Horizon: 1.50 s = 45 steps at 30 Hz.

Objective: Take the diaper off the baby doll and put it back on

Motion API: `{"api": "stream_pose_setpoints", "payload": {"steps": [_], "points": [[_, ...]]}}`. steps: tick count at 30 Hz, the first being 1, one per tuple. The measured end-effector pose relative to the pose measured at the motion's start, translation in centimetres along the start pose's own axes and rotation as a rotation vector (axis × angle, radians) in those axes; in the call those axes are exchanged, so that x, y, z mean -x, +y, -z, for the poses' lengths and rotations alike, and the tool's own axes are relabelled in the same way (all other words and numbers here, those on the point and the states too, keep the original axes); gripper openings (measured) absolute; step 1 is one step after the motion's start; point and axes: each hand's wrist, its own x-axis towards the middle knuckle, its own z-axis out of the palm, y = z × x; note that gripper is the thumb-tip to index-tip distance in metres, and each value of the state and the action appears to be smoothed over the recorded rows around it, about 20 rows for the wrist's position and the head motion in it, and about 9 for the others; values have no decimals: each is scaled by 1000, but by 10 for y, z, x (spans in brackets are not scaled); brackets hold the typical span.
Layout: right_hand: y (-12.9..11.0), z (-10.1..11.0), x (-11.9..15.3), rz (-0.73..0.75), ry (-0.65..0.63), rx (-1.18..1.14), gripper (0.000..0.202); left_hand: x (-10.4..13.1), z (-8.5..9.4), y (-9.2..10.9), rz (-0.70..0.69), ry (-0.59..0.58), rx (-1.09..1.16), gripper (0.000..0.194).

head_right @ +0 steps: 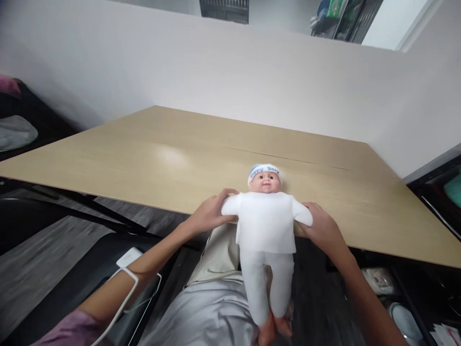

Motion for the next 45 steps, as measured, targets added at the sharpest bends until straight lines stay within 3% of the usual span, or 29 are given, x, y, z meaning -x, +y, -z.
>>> {"api": "stream_pose_setpoints", "payload": {"steps": [3, 8, 11, 17, 21, 27, 33, 38, 45], "points": [[23, -13, -7, -41, -5, 1, 31, -27, 2, -14, -17, 21, -54, 61], [48, -35, -24, -51, 96, 20, 40, -50, 9, -51, -28, 106, -286, 60], [57, -43, -49, 1, 47, 7, 38, -70, 10, -78, -51, 122, -378, 62], [74, -53, -131, 72, 30, -4, 36, -142, 15, -123, -122, 69, -354, 66], [95, -64, -195, 142, 32, 10, 32, -198, 18, -144, -87, 118, -328, 64], [114, -83, -266, 136, 227, 73, 48, -258, 17, -168, 4, 262, -320, 57], [129, -89, -279, 71, 327, 118, 55, -272, 17, -185, 47, 395, -281, 48], [145, -96, -276, 25, 359, 112, 56, -272, 19, -192, 73, 389, -224, 40], [153, -103, -279, 72, 349, 67, 56, -273, 19, -196, 62, 362, -197, 41]]}}
